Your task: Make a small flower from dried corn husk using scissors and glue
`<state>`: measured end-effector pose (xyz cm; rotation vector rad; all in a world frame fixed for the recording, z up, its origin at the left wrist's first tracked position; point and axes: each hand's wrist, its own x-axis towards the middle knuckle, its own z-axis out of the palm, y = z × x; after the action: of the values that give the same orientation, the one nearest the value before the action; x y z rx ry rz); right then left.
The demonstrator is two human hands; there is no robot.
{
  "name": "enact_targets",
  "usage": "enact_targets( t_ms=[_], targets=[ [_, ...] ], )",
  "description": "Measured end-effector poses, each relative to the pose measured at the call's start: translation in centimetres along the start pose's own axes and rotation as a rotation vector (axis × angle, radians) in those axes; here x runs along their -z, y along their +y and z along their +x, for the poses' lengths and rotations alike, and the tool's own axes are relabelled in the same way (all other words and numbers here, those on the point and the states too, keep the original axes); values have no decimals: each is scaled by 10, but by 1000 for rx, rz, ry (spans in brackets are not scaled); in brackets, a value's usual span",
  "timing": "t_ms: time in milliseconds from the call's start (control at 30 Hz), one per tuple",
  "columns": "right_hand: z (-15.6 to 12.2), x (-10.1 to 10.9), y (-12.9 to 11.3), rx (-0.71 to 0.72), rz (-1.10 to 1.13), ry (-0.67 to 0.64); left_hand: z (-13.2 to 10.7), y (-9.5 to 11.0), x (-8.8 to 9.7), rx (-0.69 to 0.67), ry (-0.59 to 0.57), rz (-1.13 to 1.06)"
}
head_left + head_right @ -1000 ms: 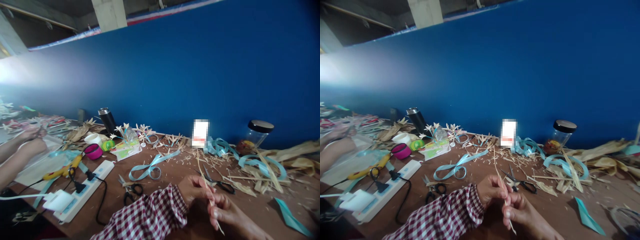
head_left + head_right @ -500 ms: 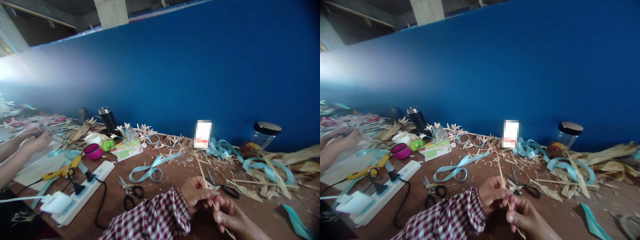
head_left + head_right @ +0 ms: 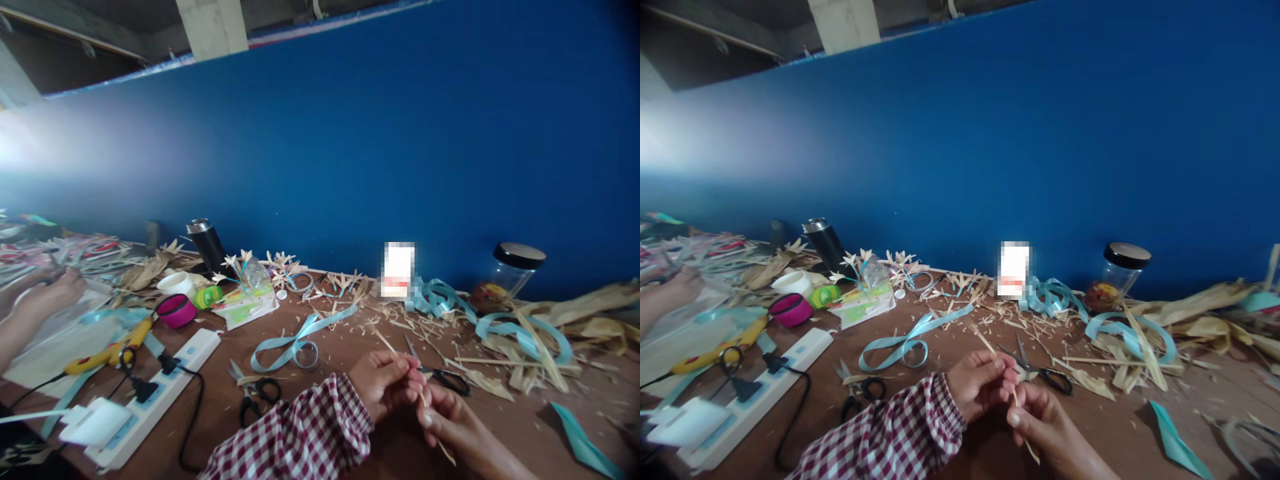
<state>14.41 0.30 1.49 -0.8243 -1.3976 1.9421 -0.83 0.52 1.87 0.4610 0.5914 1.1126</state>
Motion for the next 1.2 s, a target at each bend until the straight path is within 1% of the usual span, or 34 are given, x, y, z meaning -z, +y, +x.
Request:
enact_targets(
  t_ms=[100, 167, 300, 433, 533, 733, 867, 967, 1033, 1200],
  targets=[
    [2, -2, 4, 0, -16, -5, 3, -1, 4, -74, 27, 141],
    [2, -3, 6, -5, -26, 4, 2, -1, 4, -122, 18, 187],
    [1, -3, 9, -17, -42, -19, -1, 2, -3, -133, 3, 219],
    [1, -3, 9, -82, -31, 7, -2, 4, -5, -172, 69, 230],
    [1, -3, 6, -87, -86, 18, -1, 3, -3, -191, 70, 187],
    [-1, -4, 4, -37, -174, -59, 0, 2, 1, -148, 20, 131],
    [-1, -7, 0, -37, -233, -95, 3, 0, 5, -145, -25, 115],
    [-1, -8, -4, -44, -267, -68, 6, -1, 7, -156, -15, 118],
    [0, -8, -6, -45, -253, -40, 7, 0, 6, -140, 5, 88],
    [2, -6, -5, -14, -135, 57, 4, 8, 5, 7, 4, 48]
  ],
)
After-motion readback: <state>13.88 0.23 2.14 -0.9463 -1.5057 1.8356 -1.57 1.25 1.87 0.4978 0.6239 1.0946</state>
